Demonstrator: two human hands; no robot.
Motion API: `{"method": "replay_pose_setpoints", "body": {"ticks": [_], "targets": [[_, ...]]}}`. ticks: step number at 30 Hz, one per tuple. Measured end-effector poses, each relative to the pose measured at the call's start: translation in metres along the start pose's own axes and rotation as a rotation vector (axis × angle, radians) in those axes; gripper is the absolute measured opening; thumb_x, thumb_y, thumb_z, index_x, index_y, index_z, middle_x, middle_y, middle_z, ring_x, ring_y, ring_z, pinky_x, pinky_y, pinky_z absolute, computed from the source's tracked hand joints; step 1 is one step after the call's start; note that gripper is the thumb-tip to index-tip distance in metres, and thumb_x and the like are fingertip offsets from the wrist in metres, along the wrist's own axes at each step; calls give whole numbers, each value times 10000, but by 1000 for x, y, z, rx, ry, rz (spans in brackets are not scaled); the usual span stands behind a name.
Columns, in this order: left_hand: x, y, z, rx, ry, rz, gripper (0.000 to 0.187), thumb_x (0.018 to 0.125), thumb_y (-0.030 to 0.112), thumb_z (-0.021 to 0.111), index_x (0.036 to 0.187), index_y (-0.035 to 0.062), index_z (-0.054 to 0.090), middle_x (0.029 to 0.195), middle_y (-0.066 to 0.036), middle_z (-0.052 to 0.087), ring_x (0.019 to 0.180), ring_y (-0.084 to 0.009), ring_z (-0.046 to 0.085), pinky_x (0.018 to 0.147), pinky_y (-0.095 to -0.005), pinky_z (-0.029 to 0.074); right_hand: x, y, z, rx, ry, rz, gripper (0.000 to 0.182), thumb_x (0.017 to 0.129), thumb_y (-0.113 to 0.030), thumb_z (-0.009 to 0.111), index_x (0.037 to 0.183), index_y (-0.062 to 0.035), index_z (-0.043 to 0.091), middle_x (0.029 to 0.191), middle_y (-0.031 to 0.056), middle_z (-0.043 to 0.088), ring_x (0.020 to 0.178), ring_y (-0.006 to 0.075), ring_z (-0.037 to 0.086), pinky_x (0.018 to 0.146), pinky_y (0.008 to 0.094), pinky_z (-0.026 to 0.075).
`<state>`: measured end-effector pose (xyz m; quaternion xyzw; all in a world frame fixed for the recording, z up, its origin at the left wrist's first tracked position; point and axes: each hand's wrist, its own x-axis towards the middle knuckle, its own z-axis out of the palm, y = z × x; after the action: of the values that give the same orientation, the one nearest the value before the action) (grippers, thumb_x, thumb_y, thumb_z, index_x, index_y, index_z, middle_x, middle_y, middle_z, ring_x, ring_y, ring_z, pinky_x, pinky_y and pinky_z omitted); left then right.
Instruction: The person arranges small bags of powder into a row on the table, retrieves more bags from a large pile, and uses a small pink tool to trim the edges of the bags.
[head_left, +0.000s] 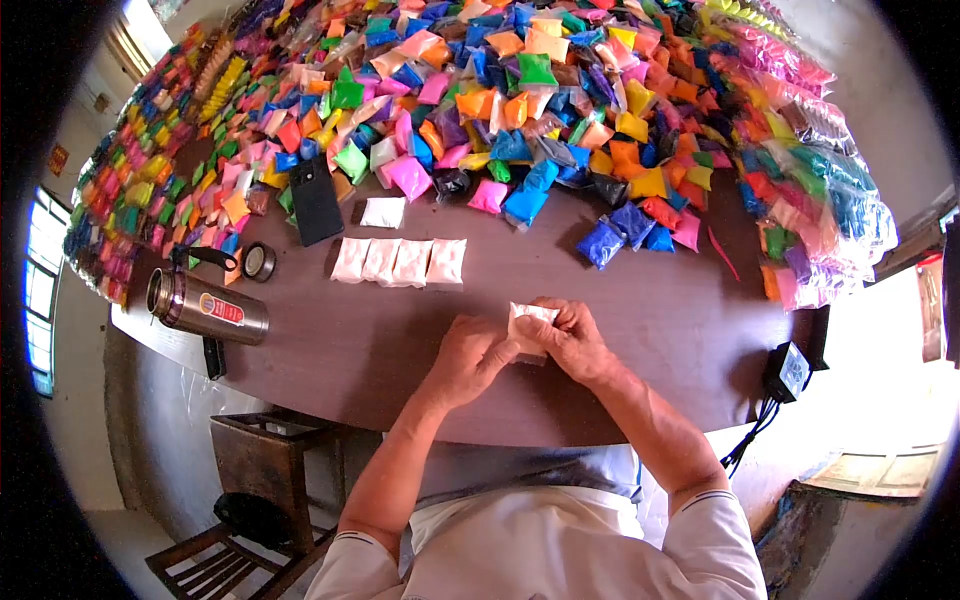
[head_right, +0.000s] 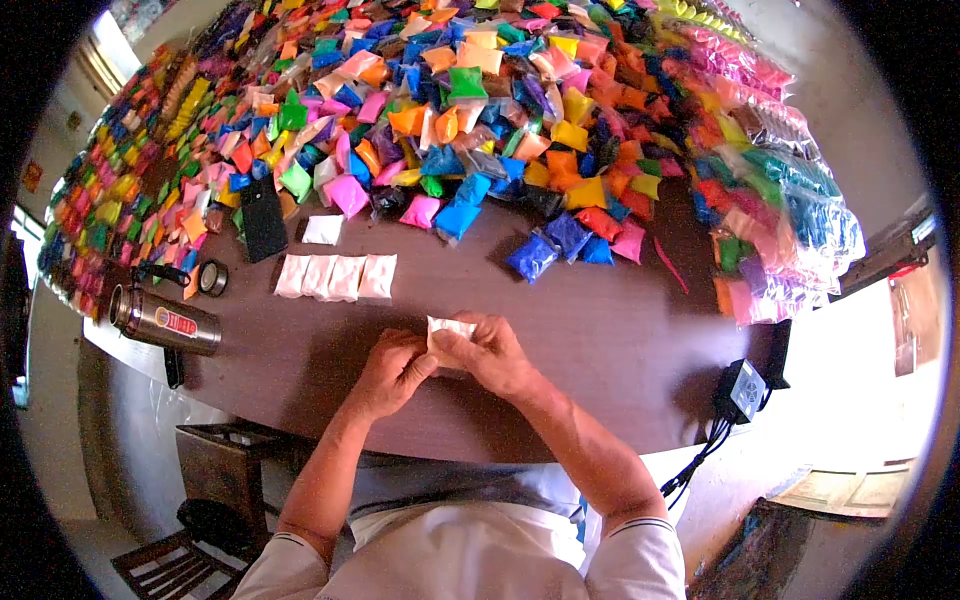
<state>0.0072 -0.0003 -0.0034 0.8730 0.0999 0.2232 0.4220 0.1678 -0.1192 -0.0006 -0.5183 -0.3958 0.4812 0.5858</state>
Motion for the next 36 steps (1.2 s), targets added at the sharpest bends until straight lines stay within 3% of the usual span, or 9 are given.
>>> {"method": "replay_pose_setpoints", "body": {"ticks": [3,7,9,12,22,24,31,33,36], "targets": [[-2,-3,-1,-16,12,-31,391,1007,395,500,1053,30,634,896,-129,668,871,-334,634,813,-412,448,-1,-6,5,84,15,-3,266,1002,-228,601,1052,27,659,913,16,678,831,68,590,706,235,484],[-3,-5,-2,-102,43,-103,400,1016,390,488,1051,21,638,858,-136,665,794,-311,647,744,-393,472,-4,-11,4,44,48,47,271,1007,-220,591,1078,32,661,932,28,694,851,75,604,719,241,501],[-2,-4,-3,-101,47,-85,406,1018,397,488,1022,23,644,777,-125,646,687,-277,640,665,-371,481,-5,-17,5,57,-24,36,263,1016,-198,570,1091,37,664,954,37,702,868,80,605,733,252,514],[-2,1,-2,-196,-9,-178,492,1027,450,460,923,13,662,799,-103,649,735,-255,625,742,-381,468,-1,-3,1,40,-32,24,254,1023,-172,552,1065,49,671,965,49,706,882,104,627,765,268,528],[2,5,-2,-207,27,-188,503,1022,450,472,873,8,660,716,-92,641,733,-221,643,711,-359,488,-1,-6,7,124,-48,-73,250,1012,-179,576,1059,49,669,935,64,706,843,100,623,730,270,524],[3,3,2,-159,77,-58,391,1002,386,524,923,17,626,725,-121,634,655,-303,639,626,-389,484,-4,-2,9,64,140,28,254,1007,-190,587,1071,46,653,916,58,697,822,105,622,713,265,517],[3,3,-3,41,38,96,377,1005,356,519,913,5,621,740,-142,638,678,-331,638,631,-399,481,0,0,6,82,41,-74,303,1003,-274,596,1067,18,642,871,3,652,749,59,562,618,228,448],[0,4,-4,-115,5,-123,371,1004,342,521,885,5,620,740,-149,634,680,-352,627,632,-412,475,0,1,5,47,74,7,300,997,-260,609,1096,22,628,886,6,654,782,68,579,656,235,472],[3,8,-1,-72,102,-44,428,1012,402,504,841,42,659,762,-88,659,758,-275,628,756,-390,458,-3,3,7,54,97,-33,235,988,-144,613,1138,36,601,1018,60,670,897,112,623,762,266,521]]}}
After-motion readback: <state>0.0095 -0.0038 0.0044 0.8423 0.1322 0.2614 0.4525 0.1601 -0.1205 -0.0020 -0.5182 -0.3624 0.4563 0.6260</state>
